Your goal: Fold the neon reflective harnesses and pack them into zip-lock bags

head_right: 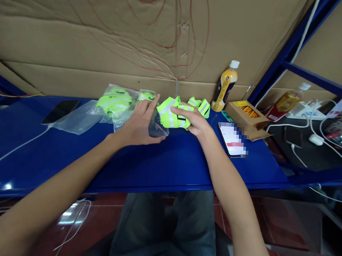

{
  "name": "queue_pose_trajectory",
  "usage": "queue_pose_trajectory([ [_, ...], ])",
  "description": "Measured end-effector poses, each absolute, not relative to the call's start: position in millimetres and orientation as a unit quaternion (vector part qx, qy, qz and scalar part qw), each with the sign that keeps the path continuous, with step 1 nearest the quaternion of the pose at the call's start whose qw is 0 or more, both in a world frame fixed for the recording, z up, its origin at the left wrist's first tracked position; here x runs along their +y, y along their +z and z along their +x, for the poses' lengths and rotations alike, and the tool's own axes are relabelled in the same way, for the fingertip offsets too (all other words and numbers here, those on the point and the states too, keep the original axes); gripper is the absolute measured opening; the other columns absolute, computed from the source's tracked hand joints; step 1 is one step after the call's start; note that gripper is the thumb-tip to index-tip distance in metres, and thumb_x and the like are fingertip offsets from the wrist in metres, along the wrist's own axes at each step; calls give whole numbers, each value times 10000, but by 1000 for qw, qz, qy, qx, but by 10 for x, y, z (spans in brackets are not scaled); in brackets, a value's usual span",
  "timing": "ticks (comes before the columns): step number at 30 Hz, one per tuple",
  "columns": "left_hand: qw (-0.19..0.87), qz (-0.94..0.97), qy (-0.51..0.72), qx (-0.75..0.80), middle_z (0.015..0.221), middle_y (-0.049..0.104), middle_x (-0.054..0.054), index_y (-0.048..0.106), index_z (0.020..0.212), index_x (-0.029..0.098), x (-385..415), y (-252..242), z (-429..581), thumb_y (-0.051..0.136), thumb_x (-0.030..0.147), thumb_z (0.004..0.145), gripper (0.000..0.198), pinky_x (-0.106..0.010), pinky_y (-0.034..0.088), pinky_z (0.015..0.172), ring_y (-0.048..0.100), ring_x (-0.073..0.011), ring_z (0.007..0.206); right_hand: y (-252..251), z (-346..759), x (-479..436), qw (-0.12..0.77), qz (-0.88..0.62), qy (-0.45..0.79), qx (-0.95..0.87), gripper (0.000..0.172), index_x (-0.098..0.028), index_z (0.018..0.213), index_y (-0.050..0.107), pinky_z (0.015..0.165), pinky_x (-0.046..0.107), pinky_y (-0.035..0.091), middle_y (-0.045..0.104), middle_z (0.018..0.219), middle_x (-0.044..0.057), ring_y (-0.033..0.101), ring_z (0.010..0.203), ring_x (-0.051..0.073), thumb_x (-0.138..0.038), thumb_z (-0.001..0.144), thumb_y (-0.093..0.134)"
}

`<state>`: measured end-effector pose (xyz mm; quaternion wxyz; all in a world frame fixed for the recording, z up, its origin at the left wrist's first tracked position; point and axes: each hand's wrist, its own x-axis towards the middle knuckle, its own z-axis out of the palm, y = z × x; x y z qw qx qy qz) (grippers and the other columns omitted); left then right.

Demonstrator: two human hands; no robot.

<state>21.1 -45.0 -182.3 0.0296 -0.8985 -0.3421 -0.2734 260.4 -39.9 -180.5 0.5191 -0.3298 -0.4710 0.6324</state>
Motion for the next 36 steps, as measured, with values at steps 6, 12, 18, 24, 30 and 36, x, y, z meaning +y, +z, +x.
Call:
queue_pose_trajectory([
  [6,84,-899,-259,-343,1408,529,-254,68,1771,96,-432,-1789,164,879,560,767,1372,-638,441,1129,517,-491,1300,-1732,2555,-464,520,-419,589,-455,687,-205,1030,777,912,380,672,839,1051,46,797,941,225,-293,429,1097],
  [12,138,-911,-212,-324,1426,548,-299,30,1765,42,-458,-1796,184,861,486,814,1338,-629,444,1105,537,-502,1305,-1772,2450,-484,513,-505,437,-539,628,-192,970,791,838,364,601,766,956,17,712,900,219,-322,420,1065],
  [18,150,-903,-220,-336,1438,578,-299,39,1764,39,-445,-1789,200,855,504,856,1307,-605,449,1114,562,-489,1322,-1736,2360,-542,520,-475,363,-611,537,-192,949,793,756,332,532,726,909,18,630,852,199,-478,554,1016],
  [24,28,-877,-272,-396,1357,686,-207,98,1750,124,-405,-1767,153,1029,533,637,1508,-577,503,1105,646,-452,1254,-1677,2392,-592,498,-425,380,-653,495,-215,915,775,694,304,484,676,853,-3,557,797,172,-473,571,1022],
  [30,-31,-859,-283,-425,1428,661,-205,473,1524,157,-440,-1806,188,1030,568,612,1145,-584,516,1152,640,-457,1343,-1714,2396,-568,507,-439,413,-617,495,-216,901,760,663,299,458,664,817,-10,550,754,164,-477,566,1015],
  [36,0,-890,-269,-367,1556,550,-253,371,1596,126,-444,-1834,172,1007,536,714,1162,-614,469,1231,531,-469,1487,-1781,2344,-535,508,-442,283,-683,334,-193,853,743,777,327,443,690,828,-15,593,801,177,-394,677,943],
])
